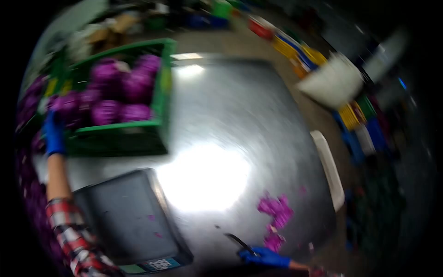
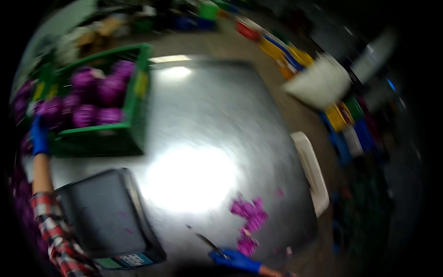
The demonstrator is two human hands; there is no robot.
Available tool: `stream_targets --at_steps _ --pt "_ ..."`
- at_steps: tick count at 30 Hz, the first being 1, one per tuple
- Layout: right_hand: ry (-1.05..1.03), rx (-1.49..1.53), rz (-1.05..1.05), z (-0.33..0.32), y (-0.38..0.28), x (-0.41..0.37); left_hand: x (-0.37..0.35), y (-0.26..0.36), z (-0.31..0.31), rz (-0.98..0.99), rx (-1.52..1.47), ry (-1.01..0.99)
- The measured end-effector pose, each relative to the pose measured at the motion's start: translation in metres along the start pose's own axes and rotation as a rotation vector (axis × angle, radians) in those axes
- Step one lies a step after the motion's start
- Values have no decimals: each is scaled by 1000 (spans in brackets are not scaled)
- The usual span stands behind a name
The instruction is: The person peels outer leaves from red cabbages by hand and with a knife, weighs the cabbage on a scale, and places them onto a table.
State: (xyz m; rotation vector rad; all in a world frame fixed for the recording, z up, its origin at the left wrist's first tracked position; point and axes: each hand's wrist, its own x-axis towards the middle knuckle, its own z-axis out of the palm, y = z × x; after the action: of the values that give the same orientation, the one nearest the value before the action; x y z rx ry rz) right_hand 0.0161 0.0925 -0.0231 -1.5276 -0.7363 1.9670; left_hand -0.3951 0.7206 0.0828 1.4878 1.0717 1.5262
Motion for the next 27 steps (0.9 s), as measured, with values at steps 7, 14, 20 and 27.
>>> stream_targets --at_steps 7,14,20,27 --pt "-297 82 -119 6 75 -17 -25 89 19 277 444 43" --pt "-159 -317 -453 27 65 33 -104 141 104 643 585 -22" --pt "179 286 -259 -77 16 -12 -315 124 228 279 543 -600" --pt "1164 -512 -741 -306 82 -17 -478 4 324 340 587 -855"
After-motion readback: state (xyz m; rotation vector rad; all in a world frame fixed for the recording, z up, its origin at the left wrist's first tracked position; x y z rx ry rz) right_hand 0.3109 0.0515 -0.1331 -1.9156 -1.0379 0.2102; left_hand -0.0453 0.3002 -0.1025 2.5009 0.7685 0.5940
